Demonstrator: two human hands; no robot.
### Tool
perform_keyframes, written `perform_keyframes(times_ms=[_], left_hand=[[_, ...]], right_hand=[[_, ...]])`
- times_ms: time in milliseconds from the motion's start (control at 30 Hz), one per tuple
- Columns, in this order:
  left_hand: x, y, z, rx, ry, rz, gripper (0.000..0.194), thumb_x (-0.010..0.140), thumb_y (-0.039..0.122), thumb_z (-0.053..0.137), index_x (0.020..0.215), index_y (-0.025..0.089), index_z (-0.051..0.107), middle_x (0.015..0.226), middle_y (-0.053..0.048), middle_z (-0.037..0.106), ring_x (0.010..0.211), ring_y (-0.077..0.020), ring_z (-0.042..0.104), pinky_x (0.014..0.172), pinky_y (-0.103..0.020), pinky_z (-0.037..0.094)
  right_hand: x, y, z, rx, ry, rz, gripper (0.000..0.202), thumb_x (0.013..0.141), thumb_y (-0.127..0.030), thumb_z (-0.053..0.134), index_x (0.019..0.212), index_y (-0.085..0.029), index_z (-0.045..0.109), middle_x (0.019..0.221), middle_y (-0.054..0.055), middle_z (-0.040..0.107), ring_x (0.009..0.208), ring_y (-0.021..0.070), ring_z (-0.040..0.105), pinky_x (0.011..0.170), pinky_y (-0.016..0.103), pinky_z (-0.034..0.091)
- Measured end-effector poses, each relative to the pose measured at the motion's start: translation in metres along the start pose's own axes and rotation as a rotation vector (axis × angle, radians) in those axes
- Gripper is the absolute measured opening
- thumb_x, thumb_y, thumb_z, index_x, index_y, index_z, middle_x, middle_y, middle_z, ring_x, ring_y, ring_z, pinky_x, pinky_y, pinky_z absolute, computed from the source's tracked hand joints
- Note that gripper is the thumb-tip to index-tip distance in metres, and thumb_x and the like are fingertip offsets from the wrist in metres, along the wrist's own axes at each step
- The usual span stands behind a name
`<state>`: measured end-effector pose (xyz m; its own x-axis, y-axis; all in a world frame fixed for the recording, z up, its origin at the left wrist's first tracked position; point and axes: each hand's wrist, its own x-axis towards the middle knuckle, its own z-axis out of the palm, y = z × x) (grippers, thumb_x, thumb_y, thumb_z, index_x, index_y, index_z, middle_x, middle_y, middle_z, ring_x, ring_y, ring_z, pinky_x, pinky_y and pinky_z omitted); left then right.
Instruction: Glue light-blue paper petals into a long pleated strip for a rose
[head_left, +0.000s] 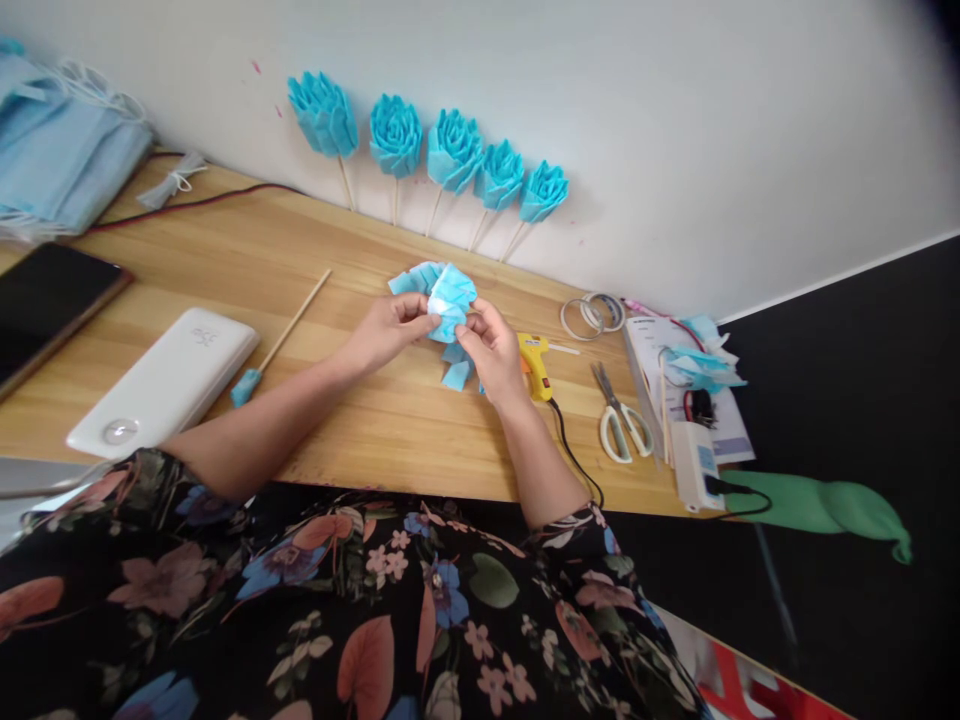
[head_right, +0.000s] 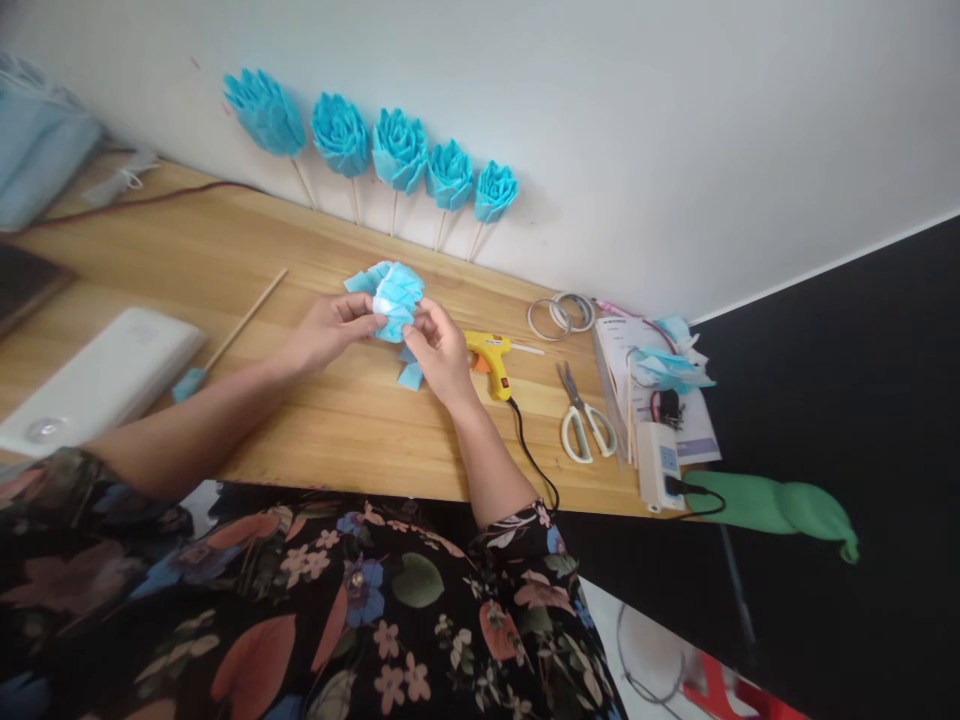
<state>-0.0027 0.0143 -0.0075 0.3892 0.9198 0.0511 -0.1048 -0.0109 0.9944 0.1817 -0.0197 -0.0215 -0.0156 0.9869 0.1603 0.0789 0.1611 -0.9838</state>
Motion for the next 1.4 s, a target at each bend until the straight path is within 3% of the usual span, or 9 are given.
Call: perform_keyframes(times_ms=[167,367,533,767,967,1167,1300,1400], left_hand=[[0.0,0.0,0.001,-0.019,-0.008,-0.011,0.034,0.074,0.047,0.078,0.081,0.016,0.067,0.08,-0.002,0.066,0.073,-0.0142,0.057,0.072,-0.029,0.046],[0.001,-0.001,0.0,-0.013,-0.038,0.002,0.038,0.075,0.051,0.079,0.081,0.016,0.065,0.079,-0.002,0.064,0.074,-0.0143,0.057,0.072,-0.029,0.046],[0.0,0.0,0.0,0.032,-0.08,0.029,0.035,0.079,0.049,0.077,0.078,0.017,0.063,0.075,0.0,0.059,0.071,-0.013,0.054,0.07,-0.028,0.044],[0.0,0.003,0.0,0.043,-0.08,0.019,0.044,0.082,0.057,0.074,0.071,0.018,0.059,0.069,0.001,0.054,0.066,-0.0126,0.052,0.067,-0.027,0.045],[0.001,-0.002,-0.001,0.03,-0.04,0.015,0.037,0.077,0.05,0.077,0.072,0.017,0.062,0.068,0.001,0.057,0.065,-0.0117,0.051,0.065,-0.026,0.044],[0.0,0.001,0.0,0.077,-0.057,0.038,0.034,0.078,0.047,0.074,0.069,0.017,0.059,0.066,0.001,0.054,0.064,-0.0112,0.048,0.065,-0.027,0.04],[-0.001,0.003,0.0,0.12,-0.071,0.055,0.035,0.08,0.046,0.072,0.065,0.018,0.058,0.064,0.002,0.051,0.061,-0.0107,0.043,0.061,-0.027,0.035],[-0.001,0.003,0.0,0.139,-0.082,0.05,0.035,0.08,0.045,0.072,0.066,0.018,0.057,0.065,0.002,0.051,0.062,-0.0113,0.043,0.062,-0.028,0.034]], right_hand=[[0.0,0.001,0.0,-0.031,0.019,0.004,0.044,0.085,-0.052,0.075,0.121,-0.029,0.064,0.077,-0.003,0.062,0.07,0.0153,0.057,0.069,0.033,0.053],[0.0,-0.002,0.002,0.007,0.065,0.004,0.048,0.084,-0.066,0.072,0.111,-0.027,0.066,0.086,-0.001,0.066,0.081,0.0171,0.061,0.079,0.035,0.056],[0.0,-0.003,0.005,0.037,0.017,0.017,0.044,0.081,-0.061,0.078,0.104,-0.026,0.066,0.09,0.001,0.071,0.087,0.0181,0.065,0.085,0.036,0.057],[0.0,-0.003,0.004,-0.023,0.065,0.045,0.046,0.08,-0.066,0.074,0.1,-0.026,0.064,0.087,0.001,0.069,0.083,0.0184,0.064,0.08,0.035,0.057],[-0.001,-0.003,0.004,-0.026,0.092,0.024,0.042,0.083,-0.065,0.071,0.099,-0.026,0.065,0.088,0.001,0.066,0.086,0.0187,0.062,0.08,0.033,0.054],[-0.002,-0.012,0.006,0.037,0.058,0.04,0.04,0.083,-0.064,0.073,0.087,-0.025,0.063,0.082,-0.001,0.064,0.082,0.0164,0.059,0.079,0.031,0.054],[-0.001,-0.008,0.007,0.045,0.015,0.096,0.045,0.075,-0.064,0.08,0.095,-0.026,0.067,0.089,0.001,0.069,0.083,0.018,0.062,0.082,0.035,0.056],[-0.002,-0.002,0.006,0.039,0.021,0.092,0.045,0.076,-0.063,0.08,0.098,-0.025,0.068,0.089,0.001,0.071,0.081,0.018,0.063,0.082,0.036,0.058]])
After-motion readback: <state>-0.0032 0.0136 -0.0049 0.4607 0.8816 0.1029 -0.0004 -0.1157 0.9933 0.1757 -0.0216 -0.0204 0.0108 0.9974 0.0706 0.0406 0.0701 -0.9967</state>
